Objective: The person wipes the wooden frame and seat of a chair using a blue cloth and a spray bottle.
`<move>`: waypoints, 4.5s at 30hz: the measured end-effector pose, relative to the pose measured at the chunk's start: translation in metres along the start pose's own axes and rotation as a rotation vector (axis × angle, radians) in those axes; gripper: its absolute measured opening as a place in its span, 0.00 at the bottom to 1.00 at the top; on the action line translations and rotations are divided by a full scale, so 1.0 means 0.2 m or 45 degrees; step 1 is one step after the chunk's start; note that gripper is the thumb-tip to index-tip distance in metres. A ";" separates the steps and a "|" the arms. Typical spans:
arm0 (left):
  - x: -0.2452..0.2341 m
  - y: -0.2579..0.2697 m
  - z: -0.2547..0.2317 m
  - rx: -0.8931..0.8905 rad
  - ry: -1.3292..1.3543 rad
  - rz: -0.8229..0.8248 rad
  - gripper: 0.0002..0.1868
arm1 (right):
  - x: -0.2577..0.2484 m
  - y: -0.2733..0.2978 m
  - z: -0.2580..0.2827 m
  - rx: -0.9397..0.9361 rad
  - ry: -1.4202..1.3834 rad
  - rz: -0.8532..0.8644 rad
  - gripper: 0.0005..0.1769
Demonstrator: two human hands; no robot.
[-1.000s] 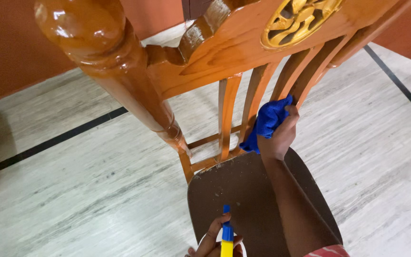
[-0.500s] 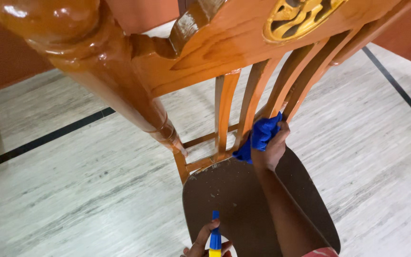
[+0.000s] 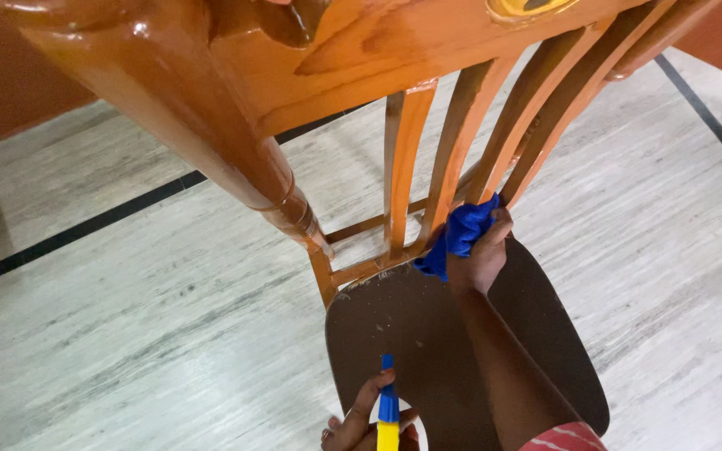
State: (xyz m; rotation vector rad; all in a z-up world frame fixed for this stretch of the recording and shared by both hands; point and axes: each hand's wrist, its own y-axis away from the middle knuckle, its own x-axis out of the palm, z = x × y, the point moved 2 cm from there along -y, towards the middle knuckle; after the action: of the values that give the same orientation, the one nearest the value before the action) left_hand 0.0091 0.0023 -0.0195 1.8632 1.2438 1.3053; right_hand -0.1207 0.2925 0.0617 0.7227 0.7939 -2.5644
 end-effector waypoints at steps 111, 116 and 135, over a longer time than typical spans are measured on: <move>-0.09 0.42 -0.27 0.105 -0.162 -0.090 0.33 | -0.22 -0.37 0.89 -0.367 -0.351 -0.227 0.33; -0.12 0.42 -0.24 0.064 -0.190 -0.080 0.33 | -0.17 -0.32 0.80 -0.242 -0.325 -0.179 0.29; -0.18 0.32 -0.20 0.065 -0.183 -0.010 0.33 | -0.10 -0.08 0.55 -0.180 -0.151 -0.044 0.37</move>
State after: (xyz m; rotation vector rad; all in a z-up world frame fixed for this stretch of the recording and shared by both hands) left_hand -0.0064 -0.0604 0.0336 1.9486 1.2186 1.1236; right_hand -0.1525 0.2423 0.1583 0.5129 0.9446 -2.5238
